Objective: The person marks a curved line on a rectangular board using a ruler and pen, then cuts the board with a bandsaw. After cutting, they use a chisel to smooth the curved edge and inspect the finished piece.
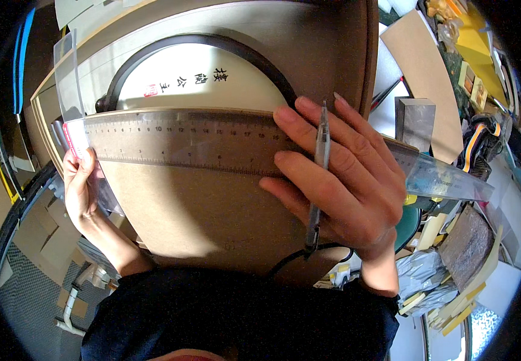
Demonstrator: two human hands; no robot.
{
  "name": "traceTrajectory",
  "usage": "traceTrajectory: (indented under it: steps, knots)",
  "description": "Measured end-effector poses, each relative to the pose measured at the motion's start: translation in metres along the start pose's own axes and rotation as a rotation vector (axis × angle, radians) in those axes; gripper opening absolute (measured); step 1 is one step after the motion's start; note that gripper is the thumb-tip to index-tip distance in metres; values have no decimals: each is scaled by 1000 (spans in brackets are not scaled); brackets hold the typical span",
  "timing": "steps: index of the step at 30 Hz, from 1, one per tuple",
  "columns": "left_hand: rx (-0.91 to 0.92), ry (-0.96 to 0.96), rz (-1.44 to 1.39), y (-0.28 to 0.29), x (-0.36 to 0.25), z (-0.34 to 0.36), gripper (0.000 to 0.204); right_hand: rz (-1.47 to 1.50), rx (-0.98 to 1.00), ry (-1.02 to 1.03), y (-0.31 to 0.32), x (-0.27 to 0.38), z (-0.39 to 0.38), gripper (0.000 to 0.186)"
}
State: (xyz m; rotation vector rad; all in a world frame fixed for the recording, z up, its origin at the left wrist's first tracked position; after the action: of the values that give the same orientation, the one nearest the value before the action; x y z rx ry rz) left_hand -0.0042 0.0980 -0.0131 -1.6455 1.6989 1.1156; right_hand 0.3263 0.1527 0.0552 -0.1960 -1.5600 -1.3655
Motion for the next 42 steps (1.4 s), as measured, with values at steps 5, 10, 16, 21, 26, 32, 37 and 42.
traceTrajectory:
  steps: [5,10,16,21,26,32,37,42]
  knots:
    - [-10,10,-2,-1,0,1,19,-20,8,-22,-1,-1,0,36]
    - [-27,20,29,0,0,0,18,7,-1,-18,0,-2,1,38]
    - [-48,9,82,-2,-3,1,18,36,10,13,-1,-4,1,43]
    - [-56,16,80,-1,-5,-2,19,111,32,-5,11,-4,3,40]
    - [-41,11,53,-3,-5,0,19,31,28,-30,12,-3,1,32]
    - [-22,13,51,-5,-7,0,20,217,-156,-72,23,-12,-6,41]
    - [-34,29,57,-3,-4,1,21,391,-184,-155,20,-17,6,52]
    - [-24,29,74,-1,-2,1,22,535,-241,-328,5,-21,17,54]
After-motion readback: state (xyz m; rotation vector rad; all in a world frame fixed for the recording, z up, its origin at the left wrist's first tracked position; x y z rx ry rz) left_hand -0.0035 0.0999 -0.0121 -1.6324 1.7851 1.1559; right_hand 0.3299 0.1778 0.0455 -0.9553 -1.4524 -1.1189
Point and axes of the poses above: each hand's wrist, its own z-axis towards the middle knuckle, its own y-axis out of the back of the hand, x = y × z, the point moved 7 cm from there along z, towards the middle knuckle, and after that the axes turned 11 degrees about z, right-handed, at the moved point
